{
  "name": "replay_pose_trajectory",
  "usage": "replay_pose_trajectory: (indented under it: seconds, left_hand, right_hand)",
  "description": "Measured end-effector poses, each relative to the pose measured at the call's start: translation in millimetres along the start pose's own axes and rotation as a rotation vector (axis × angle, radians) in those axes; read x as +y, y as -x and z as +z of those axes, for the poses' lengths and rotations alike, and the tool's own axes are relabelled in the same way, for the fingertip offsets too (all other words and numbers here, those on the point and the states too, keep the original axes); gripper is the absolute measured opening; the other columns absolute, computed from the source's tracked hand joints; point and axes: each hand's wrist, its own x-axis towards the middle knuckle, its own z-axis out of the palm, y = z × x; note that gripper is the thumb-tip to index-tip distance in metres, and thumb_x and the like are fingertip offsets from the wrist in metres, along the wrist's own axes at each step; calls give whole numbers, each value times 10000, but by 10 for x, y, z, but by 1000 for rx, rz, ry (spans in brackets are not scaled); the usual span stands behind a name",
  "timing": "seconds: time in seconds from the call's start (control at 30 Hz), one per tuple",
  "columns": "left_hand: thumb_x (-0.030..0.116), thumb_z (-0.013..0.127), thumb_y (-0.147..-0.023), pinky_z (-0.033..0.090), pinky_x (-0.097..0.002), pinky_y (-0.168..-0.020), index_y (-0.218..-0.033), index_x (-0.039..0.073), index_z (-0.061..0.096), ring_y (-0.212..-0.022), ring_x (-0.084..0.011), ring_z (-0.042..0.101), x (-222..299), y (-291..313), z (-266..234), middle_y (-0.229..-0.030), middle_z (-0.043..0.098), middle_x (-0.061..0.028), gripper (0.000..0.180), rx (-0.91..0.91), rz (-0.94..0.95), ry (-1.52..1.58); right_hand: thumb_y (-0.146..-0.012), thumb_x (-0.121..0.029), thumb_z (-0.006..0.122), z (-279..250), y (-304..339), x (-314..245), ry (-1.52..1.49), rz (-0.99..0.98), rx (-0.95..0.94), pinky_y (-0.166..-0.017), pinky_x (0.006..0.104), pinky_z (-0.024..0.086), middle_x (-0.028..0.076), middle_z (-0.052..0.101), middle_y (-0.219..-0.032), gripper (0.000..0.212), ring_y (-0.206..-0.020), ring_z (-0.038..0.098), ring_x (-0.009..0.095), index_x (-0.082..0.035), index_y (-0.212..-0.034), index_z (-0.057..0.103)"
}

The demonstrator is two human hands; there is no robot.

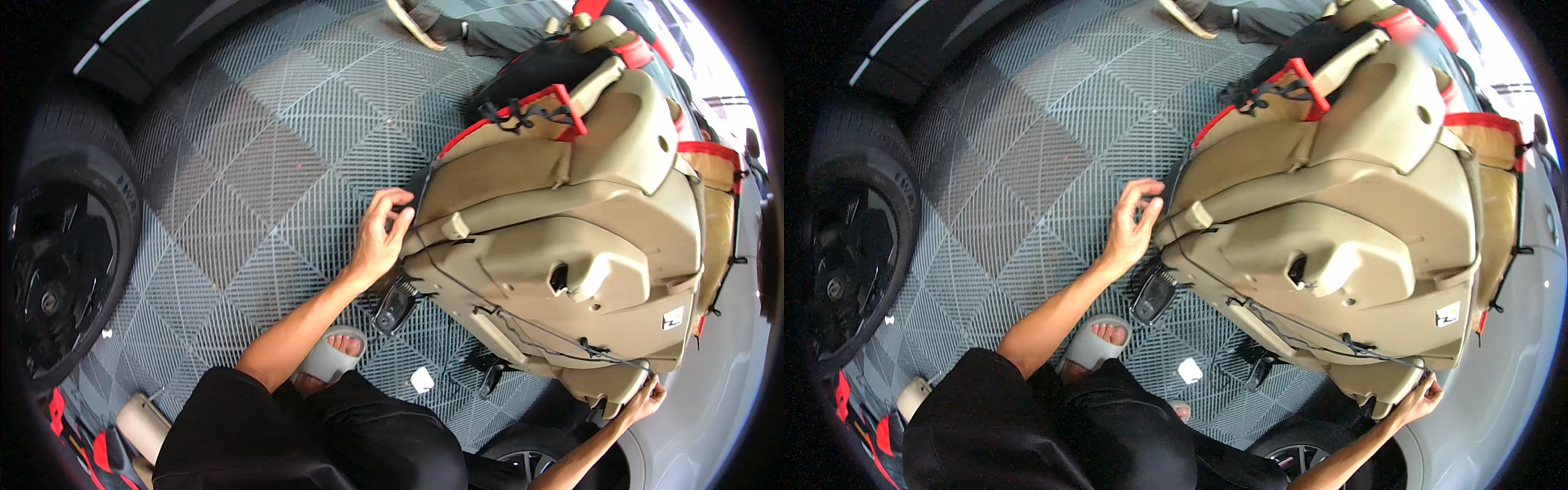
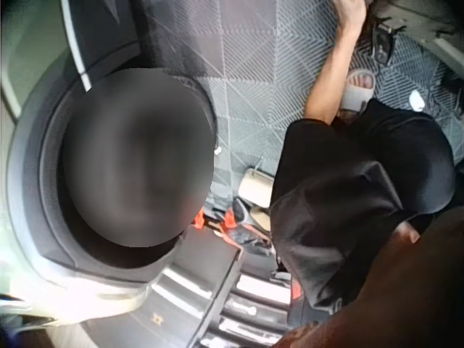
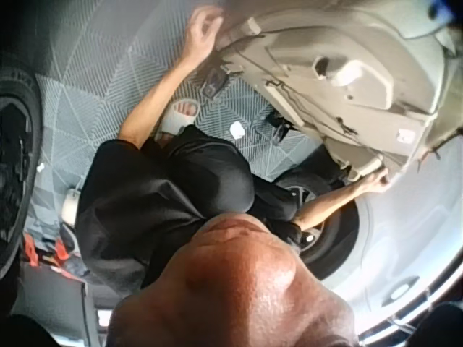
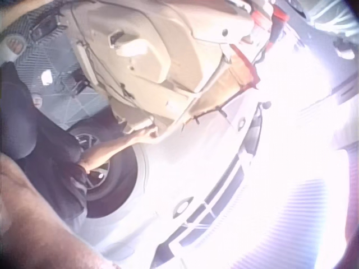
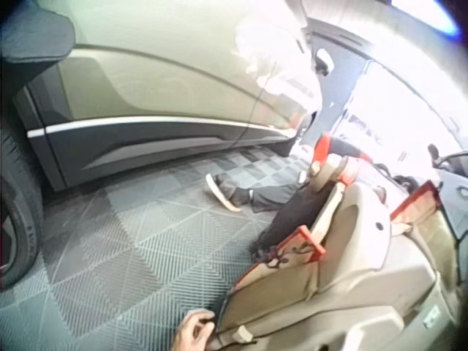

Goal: The person sits on the floor and uses black bungee cords to secure a car seat to a red and black cushion. They repeatedly thread the cords through hooks on the seat frame, pull them tight, and tie knots to hold the assembly in place.

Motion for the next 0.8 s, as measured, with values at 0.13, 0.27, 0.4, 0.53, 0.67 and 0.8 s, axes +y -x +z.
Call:
replay_pose_trajectory:
  seconds: [0.13, 0.27, 0.4, 0.53, 0.67, 0.8]
  left_hand:
    - [187, 746, -995, 556, -352, -896, -1324, -1, 625, -1170, -261, 664, 352, -774, 199, -1291, 659, -148, 398, 58, 257, 14]
    - [194, 752, -996, 549, -336, -836, -1348, 9, 629, -1059, -229, 675, 1171, -1430, 410, -1229, 684, -148, 416, 98, 681, -93]
    - [164, 678, -1055, 455, -294, -592, -1161, -13, 690, -674, -124, 570, 1555, -1326, 436, -838, 679, -89, 207, -218, 310, 61]
    - [161, 610, -1095, 312, -253, -510, -912, -12, 674, -559, -36, 380, 2054, -635, 286, -649, 544, 15, 260, -185, 227, 253]
    - [169, 632, -1090, 409, -277, -496, -958, -34, 701, -539, -57, 555, 2527, -155, 4, -650, 644, -26, 252, -417, 127, 334]
    - [71, 631, -1057, 525, -409, -548, -1069, -68, 652, -632, -336, 729, 2494, -96, 583, -751, 723, -185, 141, -382, 337, 285]
  right_hand:
    - [-1052, -263, 720, 10, 19, 0, -23, 20, 18, -792, 309, 514, 68, 642, -907, 318, -843, 578, 139, 26, -975, 612]
    - [-1057, -243, 710, 47, 13, 43, -70, 27, 0, -802, 301, 521, 67, 648, -920, 302, -850, 594, 138, 28, -982, 599]
    - [-1066, -230, 699, 119, 75, -45, -102, 23, 1, -807, 288, 530, 65, 652, -931, 285, -846, 595, 128, 22, -976, 599]
    - [-1075, -236, 685, 86, 140, -130, -73, 18, 23, -793, 283, 533, 57, 646, -921, 275, -841, 588, 119, 16, -989, 615]
    - [-1073, -239, 686, 153, 169, -326, -128, 95, 7, -766, 288, 523, 49, 627, -896, 287, -823, 570, 116, 23, -981, 608]
    - [-1070, -243, 690, 203, 130, -304, -95, -5, 27, -750, 291, 500, 38, 614, -881, 291, -807, 546, 116, 12, -965, 599]
